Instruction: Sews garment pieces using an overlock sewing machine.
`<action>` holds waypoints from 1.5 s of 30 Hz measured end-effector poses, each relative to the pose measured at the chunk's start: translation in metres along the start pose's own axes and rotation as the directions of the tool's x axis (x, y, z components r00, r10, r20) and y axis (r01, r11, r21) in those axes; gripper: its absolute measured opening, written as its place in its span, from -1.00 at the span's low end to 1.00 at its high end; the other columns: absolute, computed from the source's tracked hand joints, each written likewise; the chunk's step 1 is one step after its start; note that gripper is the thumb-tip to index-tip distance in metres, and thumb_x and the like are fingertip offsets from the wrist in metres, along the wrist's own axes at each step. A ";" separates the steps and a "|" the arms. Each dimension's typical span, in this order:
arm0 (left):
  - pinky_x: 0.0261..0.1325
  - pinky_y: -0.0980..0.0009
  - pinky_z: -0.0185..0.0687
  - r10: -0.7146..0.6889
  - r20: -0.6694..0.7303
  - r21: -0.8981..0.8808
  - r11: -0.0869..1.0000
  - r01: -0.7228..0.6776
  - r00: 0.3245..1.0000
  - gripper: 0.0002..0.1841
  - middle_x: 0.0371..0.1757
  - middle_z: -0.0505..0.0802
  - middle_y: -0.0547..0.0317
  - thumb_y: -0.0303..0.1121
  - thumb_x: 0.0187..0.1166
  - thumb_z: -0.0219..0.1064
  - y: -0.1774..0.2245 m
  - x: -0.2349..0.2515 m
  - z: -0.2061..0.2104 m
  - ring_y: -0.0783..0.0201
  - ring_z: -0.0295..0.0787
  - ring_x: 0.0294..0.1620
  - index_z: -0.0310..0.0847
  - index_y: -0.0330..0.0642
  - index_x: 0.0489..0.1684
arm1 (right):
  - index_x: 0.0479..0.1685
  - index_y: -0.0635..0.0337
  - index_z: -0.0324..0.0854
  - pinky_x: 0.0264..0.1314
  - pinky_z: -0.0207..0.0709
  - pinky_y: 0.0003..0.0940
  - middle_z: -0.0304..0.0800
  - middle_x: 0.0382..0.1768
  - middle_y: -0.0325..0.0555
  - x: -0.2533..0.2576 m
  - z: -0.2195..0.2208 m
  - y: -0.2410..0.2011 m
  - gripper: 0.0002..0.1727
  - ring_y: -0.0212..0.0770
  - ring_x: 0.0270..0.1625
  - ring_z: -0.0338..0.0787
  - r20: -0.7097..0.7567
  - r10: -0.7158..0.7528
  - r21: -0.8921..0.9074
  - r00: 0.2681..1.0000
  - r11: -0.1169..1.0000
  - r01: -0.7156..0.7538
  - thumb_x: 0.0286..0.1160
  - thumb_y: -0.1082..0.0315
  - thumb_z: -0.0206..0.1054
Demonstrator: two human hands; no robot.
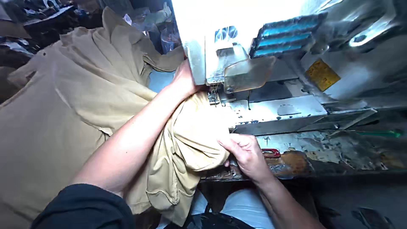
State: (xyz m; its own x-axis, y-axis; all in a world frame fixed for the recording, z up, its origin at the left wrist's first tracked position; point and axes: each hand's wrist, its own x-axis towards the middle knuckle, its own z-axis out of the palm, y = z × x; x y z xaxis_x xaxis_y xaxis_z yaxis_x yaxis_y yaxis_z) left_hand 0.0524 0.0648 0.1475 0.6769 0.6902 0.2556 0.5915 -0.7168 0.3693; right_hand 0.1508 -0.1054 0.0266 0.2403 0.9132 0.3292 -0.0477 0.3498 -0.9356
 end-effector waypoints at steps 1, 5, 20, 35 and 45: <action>0.55 -0.16 0.37 -0.006 0.004 0.029 1.000 0.006 1.000 -0.51 0.32 0.71 -0.50 -0.39 0.59 0.38 -0.004 0.003 0.001 -0.33 0.61 0.46 0.51 -0.59 0.38 | -0.64 0.11 0.63 -0.57 0.59 -0.74 0.65 -0.65 -0.52 -0.003 0.001 0.000 -0.65 -0.69 -0.61 0.65 -0.005 0.013 -0.002 1.000 1.000 -0.013 0.59 0.48 0.17; 0.43 -0.20 0.45 0.023 0.012 0.044 0.999 -0.024 1.000 -0.57 0.24 0.77 -0.40 -0.31 0.59 0.36 -0.015 0.003 0.006 -0.27 0.68 0.39 0.60 -0.50 0.28 | -0.72 0.10 0.54 -0.59 0.56 -0.75 0.59 -0.69 -0.48 -0.031 0.002 -0.001 -0.63 -0.70 -0.64 0.62 0.033 -0.014 -0.058 0.999 0.998 0.016 0.56 0.44 0.20; 0.18 -0.05 0.69 0.125 -0.163 -0.058 0.989 -0.136 0.979 -0.53 0.00 0.90 0.13 0.07 0.33 0.50 -0.088 0.041 0.067 0.17 0.84 0.15 0.78 -0.04 0.07 | -0.82 0.13 0.48 -0.59 0.52 -0.77 0.54 -0.71 -0.41 -0.047 -0.001 0.004 -0.58 -0.69 -0.64 0.59 0.053 -0.071 -0.138 0.996 0.987 0.078 0.51 0.42 0.24; 0.53 -0.20 0.41 -0.016 -0.051 -0.001 1.000 0.016 0.999 -0.65 0.31 0.76 -0.34 -0.42 0.61 0.29 -0.011 -0.014 0.019 -0.25 0.62 0.47 0.66 -0.42 0.27 | -0.69 0.13 0.64 -0.45 0.51 -0.75 0.62 -0.66 -0.47 -0.049 0.004 -0.003 -0.66 -0.71 -0.56 0.60 -0.058 0.014 -0.220 0.998 0.975 -0.026 0.54 0.44 0.25; 0.50 -0.17 0.45 0.000 -0.063 0.038 0.999 0.002 0.998 -0.61 0.34 0.75 -0.28 -0.34 0.63 0.30 -0.017 -0.007 0.025 -0.21 0.62 0.48 0.63 -0.38 0.33 | -0.71 0.15 0.66 -0.28 0.43 -0.80 0.62 -0.59 -0.47 -0.047 0.007 0.006 -0.69 -0.75 -0.42 0.57 -0.138 -0.136 -0.227 0.981 0.969 0.102 0.46 0.43 0.31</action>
State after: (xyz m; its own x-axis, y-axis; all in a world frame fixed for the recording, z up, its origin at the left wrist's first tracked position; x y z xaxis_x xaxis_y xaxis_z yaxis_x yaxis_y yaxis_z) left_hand 0.0489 0.0699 0.1176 0.6478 0.6951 0.3118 0.6092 -0.7184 0.3359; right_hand 0.1324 -0.1449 0.0062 0.3756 0.8196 0.4326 0.1985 0.3848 -0.9014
